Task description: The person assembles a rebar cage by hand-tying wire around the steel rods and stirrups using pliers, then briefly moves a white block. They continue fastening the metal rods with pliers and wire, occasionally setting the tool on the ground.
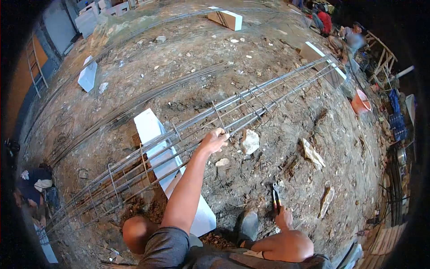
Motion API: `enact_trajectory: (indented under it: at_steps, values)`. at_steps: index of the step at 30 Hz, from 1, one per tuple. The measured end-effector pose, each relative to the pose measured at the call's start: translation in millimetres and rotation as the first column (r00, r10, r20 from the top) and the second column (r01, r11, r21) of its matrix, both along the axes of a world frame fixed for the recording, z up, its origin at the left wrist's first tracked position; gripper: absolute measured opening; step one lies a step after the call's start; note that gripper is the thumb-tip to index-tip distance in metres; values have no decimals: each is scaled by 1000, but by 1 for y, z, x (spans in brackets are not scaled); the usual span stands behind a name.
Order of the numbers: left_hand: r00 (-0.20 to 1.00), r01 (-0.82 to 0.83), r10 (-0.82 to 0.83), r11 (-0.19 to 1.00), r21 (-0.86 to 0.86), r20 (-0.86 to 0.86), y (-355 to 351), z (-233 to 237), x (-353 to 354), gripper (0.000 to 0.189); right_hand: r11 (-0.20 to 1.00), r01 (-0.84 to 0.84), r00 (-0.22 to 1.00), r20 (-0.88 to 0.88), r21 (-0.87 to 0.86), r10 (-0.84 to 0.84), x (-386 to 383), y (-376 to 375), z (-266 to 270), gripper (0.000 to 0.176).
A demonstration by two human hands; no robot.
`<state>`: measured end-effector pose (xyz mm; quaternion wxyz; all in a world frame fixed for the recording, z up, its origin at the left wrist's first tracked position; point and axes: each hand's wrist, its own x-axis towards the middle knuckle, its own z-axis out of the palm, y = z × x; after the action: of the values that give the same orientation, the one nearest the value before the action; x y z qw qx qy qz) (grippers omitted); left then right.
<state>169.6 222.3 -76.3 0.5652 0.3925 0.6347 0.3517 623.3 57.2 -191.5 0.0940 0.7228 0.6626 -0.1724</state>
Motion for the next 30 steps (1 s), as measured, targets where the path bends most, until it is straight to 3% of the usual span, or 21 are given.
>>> enact_trajectory:
  at_steps: [5,6,7,8,9,11,13,15,17,18,19,20,21,23,26,28,30]
  values:
    - [999,33,-33,999,-13,-17,2,-3,0,37,990,39,999,12,-135,-38,5,30,5,32]
    - [1000,24,-24,1000,-15,-6,3,-7,0,37,946,173,947,-216,-273,-235,8,39,6,31]
    - [1000,24,-25,1000,-13,-17,4,-11,0,36,861,261,803,-396,-436,-444,7,47,9,31]
    - [999,29,-29,1000,-8,-34,6,-14,-1,34,746,291,578,-512,-599,-636,3,58,11,31]
    - [999,17,-17,1000,-3,-27,5,-10,-1,31,743,340,501,-557,-577,-662,-37,58,66,34]
    - [999,-20,22,998,55,-44,6,-17,1,28,809,193,537,-631,-555,-560,-65,70,108,28]
    - [997,-54,58,996,77,-49,8,-22,2,27,895,88,380,-816,-438,-436,-97,77,145,40]
    - [996,-40,48,994,99,-75,9,-26,2,27,936,-32,340,-884,-351,-320,-125,90,169,46]
    - [994,-32,44,992,120,-103,13,-31,0,27,954,-254,681,-730,-162,58,-137,121,171,48]
    - [990,-21,38,992,122,-138,15,-36,0,28,955,-252,682,-729,-159,59,-147,128,179,48]
    - [985,-11,32,992,122,-172,14,-34,0,29,931,-346,791,-499,111,354,-161,130,188,51]
    - [985,-7,28,992,124,-170,13,-33,0,29,810,-483,815,-167,331,554,-171,130,194,55]
    - [982,-17,36,995,100,-188,10,-25,2,30,812,-480,819,-162,333,550,-176,133,194,55]
    - [979,-20,38,996,90,-200,10,-15,4,30,612,-617,765,198,495,612,-183,140,193,65]
    - [995,-74,79,993,94,-57,14,-33,4,32,559,-625,761,264,545,593,-187,149,187,74]
    - [980,-23,57,985,173,-193,19,-45,4,33,552,-636,758,299,539,580,-192,150,190,77]
    - [981,-32,65,984,174,-185,19,-45,5,34,508,-662,726,304,551,617,-192,152,190,78]
